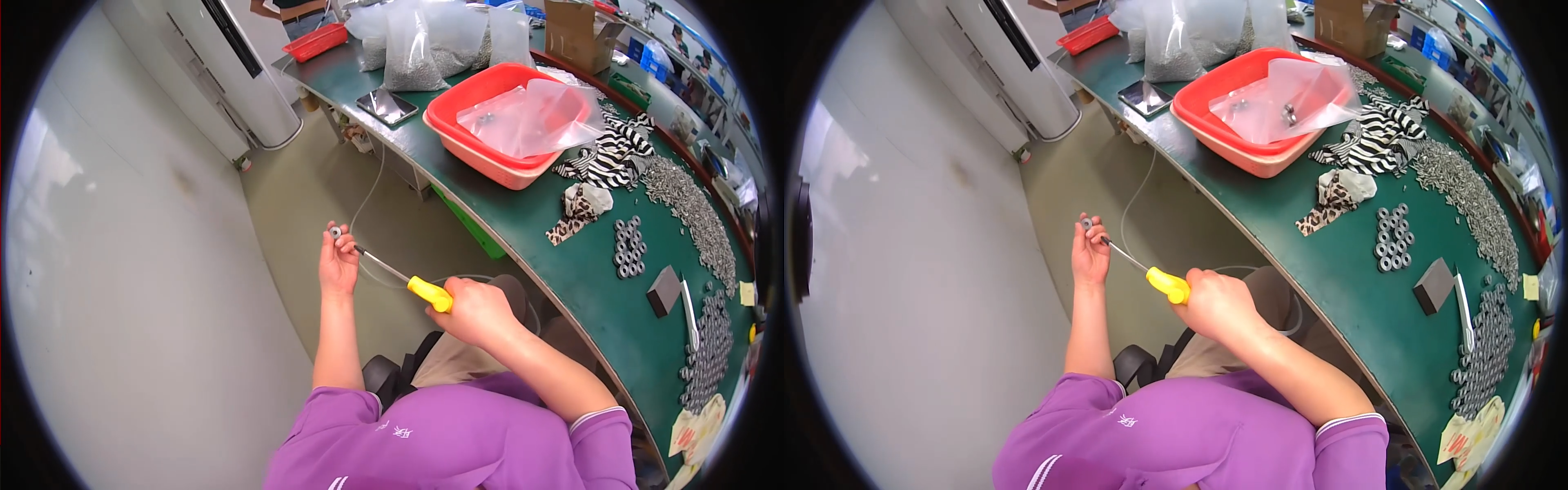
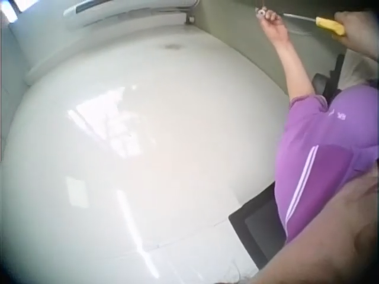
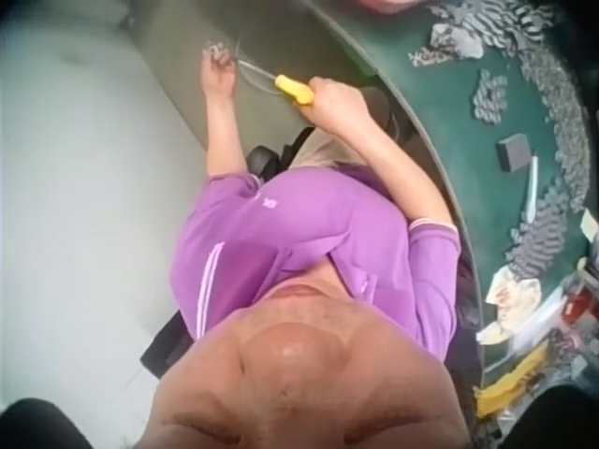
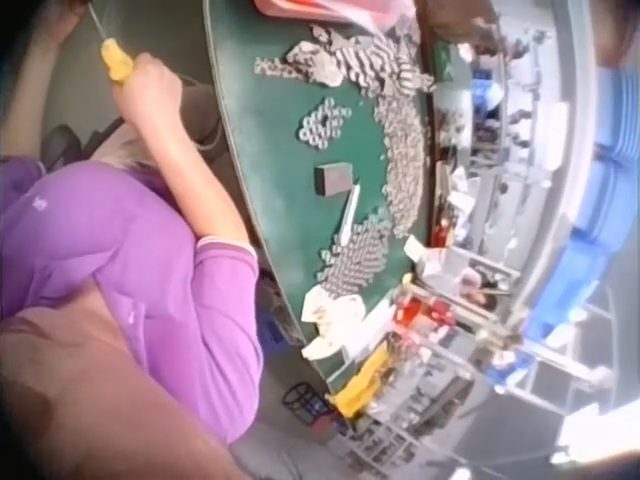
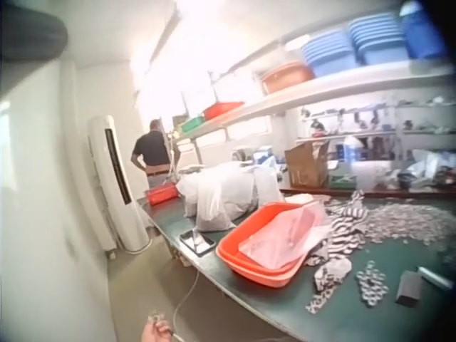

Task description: Polishing and cleaning small metal ring components using an abrasive block, a scraper, and an air duster.

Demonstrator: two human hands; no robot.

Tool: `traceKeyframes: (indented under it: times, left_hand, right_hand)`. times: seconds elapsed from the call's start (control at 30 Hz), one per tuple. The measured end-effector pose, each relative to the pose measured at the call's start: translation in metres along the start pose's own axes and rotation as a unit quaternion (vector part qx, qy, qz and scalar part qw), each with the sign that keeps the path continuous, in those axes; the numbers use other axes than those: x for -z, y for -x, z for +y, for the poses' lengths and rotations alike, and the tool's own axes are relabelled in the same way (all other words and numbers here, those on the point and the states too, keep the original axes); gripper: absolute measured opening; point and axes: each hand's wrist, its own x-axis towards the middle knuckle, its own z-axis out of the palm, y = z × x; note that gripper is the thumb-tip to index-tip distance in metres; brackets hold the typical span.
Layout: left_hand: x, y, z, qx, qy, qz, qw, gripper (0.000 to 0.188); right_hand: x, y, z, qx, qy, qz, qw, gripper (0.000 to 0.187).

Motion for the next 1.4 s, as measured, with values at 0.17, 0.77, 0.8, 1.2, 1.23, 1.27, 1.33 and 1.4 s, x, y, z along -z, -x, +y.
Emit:
traceKeyframes:
  times: [0.17,0.77,0.8,1.2,1.23,1.27,1.33,1.4]
  left_hand:
    - [0.003,-0.002,0.002,-0.008,-0.002,0.011,1.000,0.023]
    - [-0.025,0.012,-0.004,-0.111,-0.205,0.057,0.971,0.027]
    - [-0.040,0.012,-0.009,-0.172,-0.376,0.069,0.908,0.034]
    - [-0.080,0.020,-0.026,-0.283,-0.728,-0.026,0.624,0.068]
    - [-0.080,0.021,-0.027,-0.288,-0.736,-0.030,0.612,0.068]
    - [-0.080,0.022,-0.028,-0.293,-0.744,-0.035,0.600,0.068]
    - [-0.079,0.022,-0.028,-0.298,-0.752,-0.045,0.587,0.068]
    - [-0.080,0.021,-0.027,-0.304,-0.759,-0.054,0.573,0.068]
  right_hand:
    - [-0.008,0.001,0.007,0.044,0.015,0.041,0.998,0.034]
    - [0.004,0.026,0.020,0.066,-0.025,0.078,0.995,0.030]
    - [0.007,0.027,0.022,0.069,-0.024,0.094,0.993,0.030]
    - [0.021,0.034,0.028,0.020,-0.026,0.029,0.999,0.036]
    - [0.021,0.035,0.028,0.018,-0.023,0.028,0.999,0.036]
    - [0.020,0.035,0.028,0.016,-0.019,0.029,0.999,0.035]
    - [0.020,0.036,0.028,0.015,-0.021,0.029,0.999,0.035]
    - [0.020,0.037,0.027,0.015,-0.023,0.030,0.999,0.035]
